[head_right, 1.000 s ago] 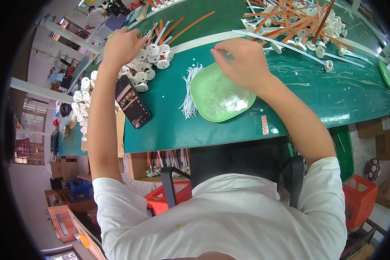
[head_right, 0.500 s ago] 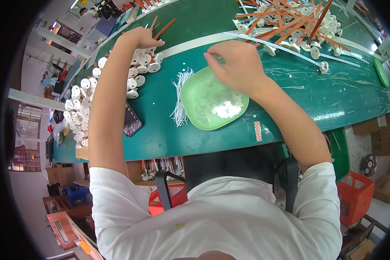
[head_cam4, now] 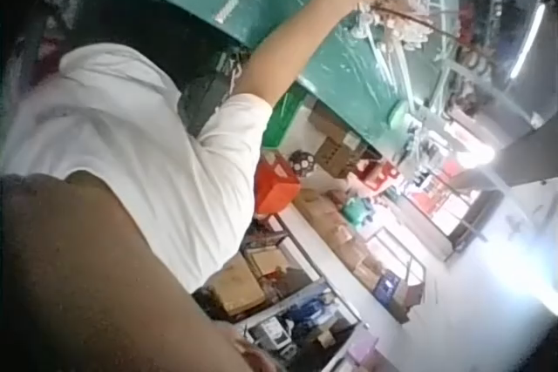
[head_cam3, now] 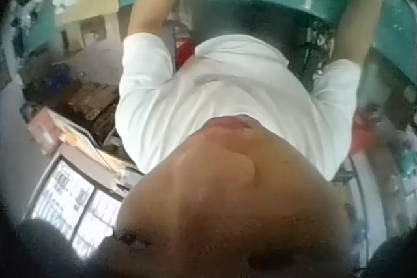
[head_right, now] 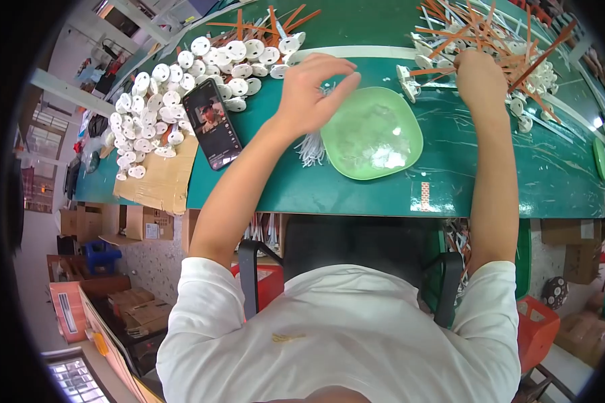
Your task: Assembling small electronic components by threading wires through plastic bases at a manual workstation.
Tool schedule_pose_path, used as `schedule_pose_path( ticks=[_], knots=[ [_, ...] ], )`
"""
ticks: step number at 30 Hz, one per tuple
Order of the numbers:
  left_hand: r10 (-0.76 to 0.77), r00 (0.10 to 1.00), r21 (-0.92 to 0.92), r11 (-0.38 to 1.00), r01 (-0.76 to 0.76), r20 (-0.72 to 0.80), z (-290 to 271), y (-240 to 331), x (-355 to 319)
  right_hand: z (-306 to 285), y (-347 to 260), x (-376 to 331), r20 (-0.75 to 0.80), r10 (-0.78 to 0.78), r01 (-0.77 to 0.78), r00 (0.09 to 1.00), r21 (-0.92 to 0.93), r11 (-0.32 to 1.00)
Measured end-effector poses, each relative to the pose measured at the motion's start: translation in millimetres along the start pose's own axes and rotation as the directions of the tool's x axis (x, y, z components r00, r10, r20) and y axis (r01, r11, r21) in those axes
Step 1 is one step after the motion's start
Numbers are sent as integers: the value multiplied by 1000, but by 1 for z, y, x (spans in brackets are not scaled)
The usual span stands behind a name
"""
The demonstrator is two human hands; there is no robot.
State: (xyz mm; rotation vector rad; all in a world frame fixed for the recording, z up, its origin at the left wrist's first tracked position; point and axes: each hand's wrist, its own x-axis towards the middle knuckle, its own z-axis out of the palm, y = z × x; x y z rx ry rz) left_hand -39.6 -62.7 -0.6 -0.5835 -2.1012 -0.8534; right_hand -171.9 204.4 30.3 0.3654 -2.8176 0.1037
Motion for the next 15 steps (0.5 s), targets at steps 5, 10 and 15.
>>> schedule_pose_path(
  ticks=[5, 10, 15],
  knots=[
    [-130, 990, -89, 988, 125, -57, 4, -7, -20, -2, -4, -12, -146, -313, 323, 938, 51, 945],
    [-19, 1000, -41, 999, 19, 0, 4, -5, -21, -3, -8, -10, -181, -377, 386, 908, 15, 922],
    [-47, 998, -20, 999, 48, 34, 3, -5, -25, -9, -21, -18, -380, -294, 310, 877, -21, 951]
  ],
)
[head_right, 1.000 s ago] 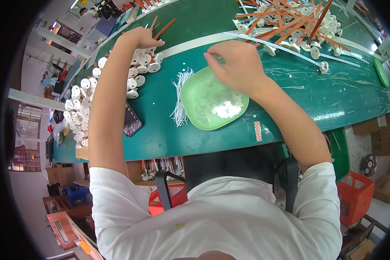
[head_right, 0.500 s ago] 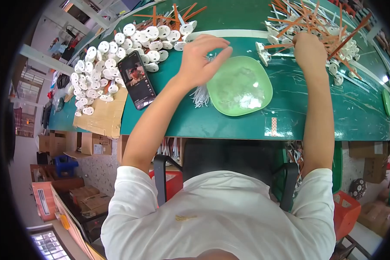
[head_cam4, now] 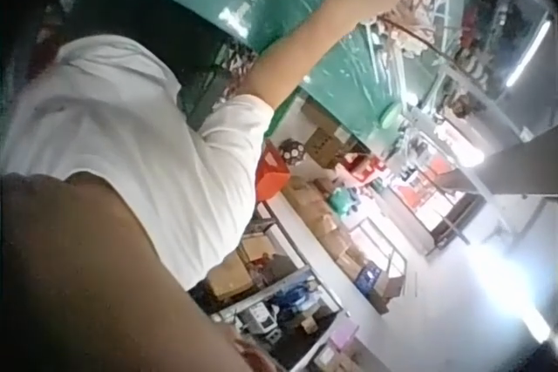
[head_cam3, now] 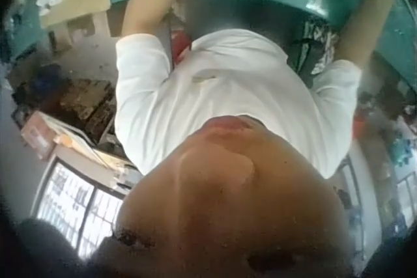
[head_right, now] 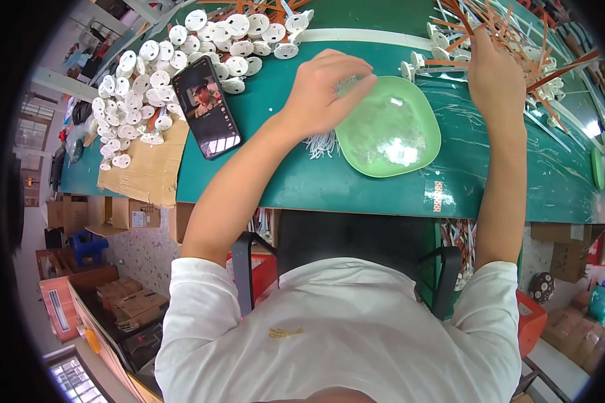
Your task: Assembling small electronic components by threading wires through plastic bases at a manual workstation.
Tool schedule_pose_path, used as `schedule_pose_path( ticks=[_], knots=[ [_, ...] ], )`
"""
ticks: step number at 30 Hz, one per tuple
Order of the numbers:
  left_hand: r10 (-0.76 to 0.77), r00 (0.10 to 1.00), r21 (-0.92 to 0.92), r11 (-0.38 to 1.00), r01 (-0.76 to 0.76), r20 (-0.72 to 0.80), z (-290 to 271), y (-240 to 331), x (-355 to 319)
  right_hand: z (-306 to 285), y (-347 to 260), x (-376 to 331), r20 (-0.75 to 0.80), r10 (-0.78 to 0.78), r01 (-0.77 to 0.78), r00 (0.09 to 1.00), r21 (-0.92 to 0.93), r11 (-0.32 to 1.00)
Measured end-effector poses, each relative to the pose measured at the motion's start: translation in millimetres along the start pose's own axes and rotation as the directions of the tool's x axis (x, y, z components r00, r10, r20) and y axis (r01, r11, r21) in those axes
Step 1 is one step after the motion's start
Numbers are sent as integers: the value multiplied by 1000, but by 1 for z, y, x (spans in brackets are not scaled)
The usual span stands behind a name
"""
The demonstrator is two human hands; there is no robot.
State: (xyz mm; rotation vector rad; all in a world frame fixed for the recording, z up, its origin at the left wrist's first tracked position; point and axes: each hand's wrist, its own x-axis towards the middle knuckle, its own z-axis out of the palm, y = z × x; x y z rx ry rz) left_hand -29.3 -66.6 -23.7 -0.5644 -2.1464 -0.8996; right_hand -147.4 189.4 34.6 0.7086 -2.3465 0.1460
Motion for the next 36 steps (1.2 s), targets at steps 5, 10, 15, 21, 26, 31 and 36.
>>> schedule_pose_path(
  ticks=[5, 10, 15, 21, 26, 31, 36],
  knots=[
    [-20, 995, 24, 1000, 18, 95, 2, 3, -3, -3, -17, -8, 0, -41, 41, 999, 95, 995],
    [-27, 994, 20, 999, 25, 106, 1, 4, -2, -2, -12, -6, 124, 220, -250, 968, 605, 756],
    [-43, 993, -37, 998, 48, 105, -1, 12, 0, -9, -2, 0, 269, 391, -421, 880, 824, 379],
    [80, 983, -375, 927, -12, 165, -8, 34, 5, 4, 0, 0, 524, 282, -452, 803, 846, -283],
    [123, 968, -573, 819, 26, 219, -8, 53, 9, 17, -18, -7, 595, 293, -402, 749, 759, -513],
    [119, 952, -528, 848, 50, 282, -10, 48, 4, 12, -37, -4, 620, 316, -398, 718, 739, -543],
    [-319, 937, -594, 729, 340, 145, -4, 39, 0, 3, -58, -18, -211, 219, 104, 953, 903, 417]
  ],
)
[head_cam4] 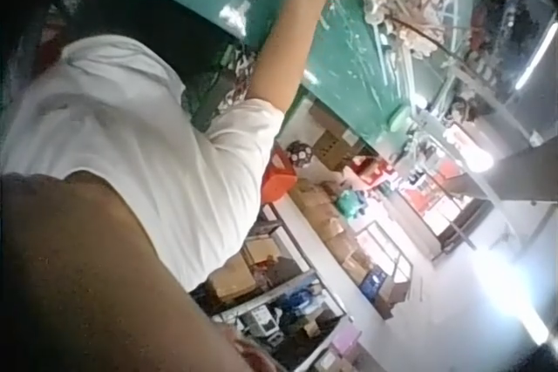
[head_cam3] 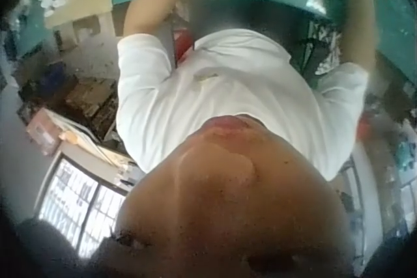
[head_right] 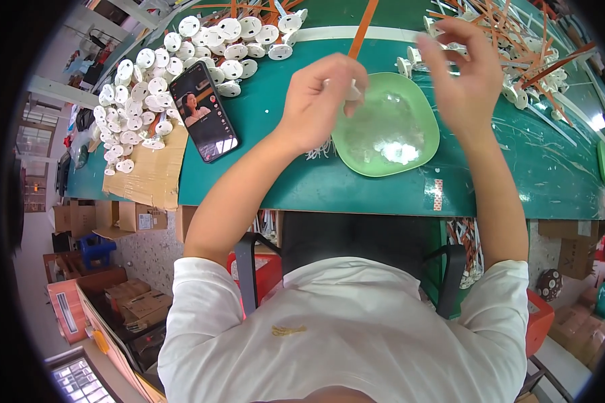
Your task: Assembling small electronic components by threading wires through plastic bases at a manual workstation.
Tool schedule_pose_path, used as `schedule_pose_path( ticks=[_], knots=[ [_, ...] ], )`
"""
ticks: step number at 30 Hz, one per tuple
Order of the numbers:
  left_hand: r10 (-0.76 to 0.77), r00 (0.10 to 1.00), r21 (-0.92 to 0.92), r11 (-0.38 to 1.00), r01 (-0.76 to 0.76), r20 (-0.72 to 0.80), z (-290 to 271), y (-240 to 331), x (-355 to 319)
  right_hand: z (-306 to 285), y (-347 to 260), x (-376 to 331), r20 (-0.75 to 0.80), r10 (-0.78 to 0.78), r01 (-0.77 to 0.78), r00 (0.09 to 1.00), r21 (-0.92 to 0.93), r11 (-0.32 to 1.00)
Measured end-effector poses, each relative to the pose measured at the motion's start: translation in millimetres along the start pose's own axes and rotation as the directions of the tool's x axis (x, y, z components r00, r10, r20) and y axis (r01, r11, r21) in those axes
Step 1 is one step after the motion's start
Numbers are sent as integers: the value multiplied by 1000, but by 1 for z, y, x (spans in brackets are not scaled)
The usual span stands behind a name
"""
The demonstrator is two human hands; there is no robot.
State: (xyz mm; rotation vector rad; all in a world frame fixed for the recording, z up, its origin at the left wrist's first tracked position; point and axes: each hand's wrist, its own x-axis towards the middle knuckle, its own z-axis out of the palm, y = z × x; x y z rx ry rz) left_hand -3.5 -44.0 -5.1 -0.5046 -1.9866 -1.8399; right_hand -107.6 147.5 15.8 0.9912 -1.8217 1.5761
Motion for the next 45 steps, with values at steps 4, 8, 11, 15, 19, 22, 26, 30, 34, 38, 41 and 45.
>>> schedule_pose_path(
  ticks=[4, 8, 11, 15, 19, 22, 26, 30, 34, 38, 41, 45],
  knots=[
    [-18, 999, -118, 993, 14, -29, 7, -6, 0, 13, -36, -16, 335, -222, 271, 916, -107, 956],
    [105, 994, 63, 992, -106, 16, 12, 2, -2, 21, -32, -27, 286, -356, 408, 890, -148, 901],
    [133, 991, 139, 981, -134, 21, 11, 0, -1, 19, -31, -26, 275, -364, 409, 890, -128, 903],
    [171, 971, 157, 968, -198, 168, -4, 3, 6, 14, -31, -23, 313, -326, 358, 892, -49, 933],
    [129, 960, 424, 877, -228, 251, -21, 13, 11, 12, -31, -19, 356, -316, 361, 879, -65, 930],
    [161, 971, 443, 868, -224, 176, -17, 10, 8, 19, -29, -23, 368, -299, 350, 881, -80, 933],
    [94, 981, 450, 878, -162, 169, -14, 8, 7, 22, -23, -28, 284, -314, 352, 906, -90, 932],
    [53, 985, 443, 888, -122, 165, -10, 8, 5, 21, -23, -28, 271, -305, 337, 913, -77, 939],
    [24, 991, 425, 902, -77, 130, -9, 9, 7, 21, -27, -25, 238, -313, 338, 919, -73, 938],
    [63, 994, 447, 890, -94, 85, -9, 9, 9, 21, -26, -21, 218, -361, 382, 907, -60, 922],
    [146, 981, 588, 785, -193, 127, -12, 9, 9, 22, -27, -20, 240, -380, 408, 893, -77, 910],
    [115, 982, 708, 681, -186, 148, -15, 13, 7, 25, -23, -21, 287, -438, 472, 852, -58, 880]
  ],
)
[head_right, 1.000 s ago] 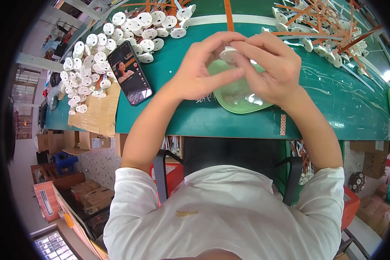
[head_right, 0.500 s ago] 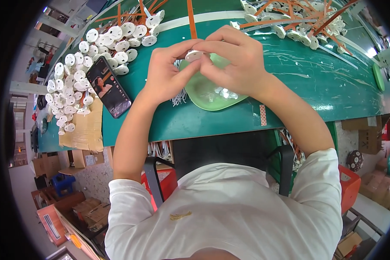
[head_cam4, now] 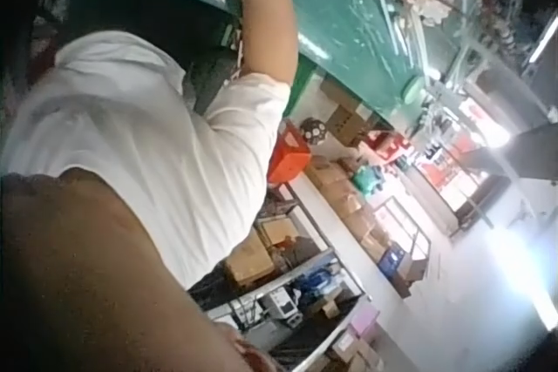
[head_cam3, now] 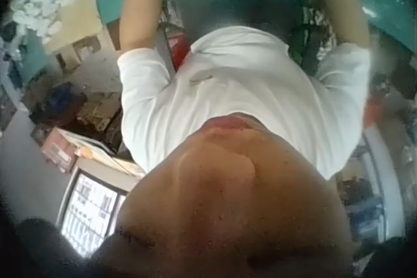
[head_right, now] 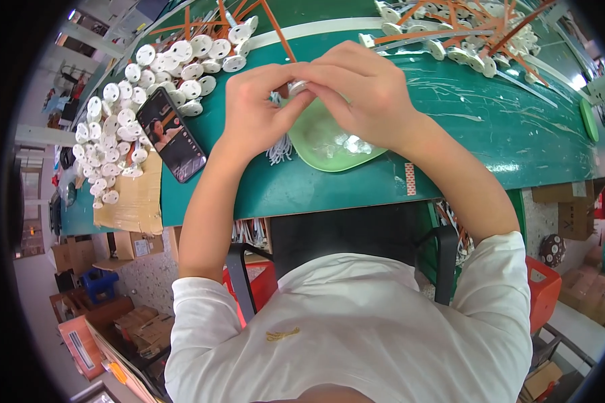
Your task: Assembling small electronic components by threading wires through plastic bases at a manual workstation.
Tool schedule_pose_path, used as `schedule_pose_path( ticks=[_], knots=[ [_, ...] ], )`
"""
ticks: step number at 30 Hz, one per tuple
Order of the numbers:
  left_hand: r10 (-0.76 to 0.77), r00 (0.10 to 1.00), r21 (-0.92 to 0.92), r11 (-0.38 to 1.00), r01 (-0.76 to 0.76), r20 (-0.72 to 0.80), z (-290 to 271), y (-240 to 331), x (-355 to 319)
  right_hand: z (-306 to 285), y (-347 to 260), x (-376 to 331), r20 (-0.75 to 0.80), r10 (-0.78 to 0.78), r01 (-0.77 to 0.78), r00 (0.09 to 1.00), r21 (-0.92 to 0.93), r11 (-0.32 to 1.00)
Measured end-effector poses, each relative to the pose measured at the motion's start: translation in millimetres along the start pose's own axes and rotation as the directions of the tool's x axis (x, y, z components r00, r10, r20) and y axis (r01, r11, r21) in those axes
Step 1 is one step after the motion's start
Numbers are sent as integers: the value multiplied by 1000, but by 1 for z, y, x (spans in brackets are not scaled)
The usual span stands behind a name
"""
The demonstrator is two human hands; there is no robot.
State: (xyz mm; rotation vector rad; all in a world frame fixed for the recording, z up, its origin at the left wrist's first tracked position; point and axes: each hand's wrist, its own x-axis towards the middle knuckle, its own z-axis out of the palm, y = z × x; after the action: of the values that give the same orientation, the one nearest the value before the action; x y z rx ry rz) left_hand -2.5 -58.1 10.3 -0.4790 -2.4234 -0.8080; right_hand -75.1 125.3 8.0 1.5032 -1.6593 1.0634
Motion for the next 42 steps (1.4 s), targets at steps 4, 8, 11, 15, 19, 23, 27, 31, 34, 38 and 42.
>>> schedule_pose_path(
  ticks=[4, 8, 11, 15, 19, 23, 27, 31, 34, 38, 42],
  knots=[
    [-77, 993, -273, 961, 51, -86, 14, -7, 0, -1, -14, 1, -47, 162, -162, 986, -3, 987],
    [-118, 987, -438, 897, 58, -111, 19, -4, -2, -4, -5, -2, -33, 124, -124, 992, 2, 992],
    [-36, 997, -254, 967, 16, -75, 18, -2, -3, -1, 2, -4, 27, -55, 56, 998, -10, 998],
    [81, 985, -157, 982, -106, -155, 19, -8, -2, 2, -4, -1, 17, -10, 10, 1000, 14, 1000],
    [-17, 998, -182, 983, 5, -64, 13, 2, -4, -2, -9, 1, -4, 2, -2, 1000, 32, 999],
    [-8, 989, -275, 961, -33, -149, 21, -5, -5, -4, -10, 3, 11, 23, -24, 1000, 64, 998],
    [-74, 987, -436, 900, 5, -142, 26, -8, -5, -11, -3, 5, 129, 129, -155, 983, 214, 964],
    [-9, 999, -186, 983, 1, -43, 16, -1, -3, -13, 0, -2, 116, 167, -190, 979, 223, 956],
    [-16, 1000, -170, 985, 19, 20, 14, -5, -3, -7, -3, -3, 72, 133, -142, 989, 143, 979],
    [-58, 986, -355, 935, -1, -156, 24, -17, -1, 0, -10, 6, -56, 354, -341, 934, 166, 925],
    [-305, 952, -698, 683, 214, -6, 22, -19, 0, -15, 5, -2, 299, 306, -350, 904, 106, 931]
  ],
)
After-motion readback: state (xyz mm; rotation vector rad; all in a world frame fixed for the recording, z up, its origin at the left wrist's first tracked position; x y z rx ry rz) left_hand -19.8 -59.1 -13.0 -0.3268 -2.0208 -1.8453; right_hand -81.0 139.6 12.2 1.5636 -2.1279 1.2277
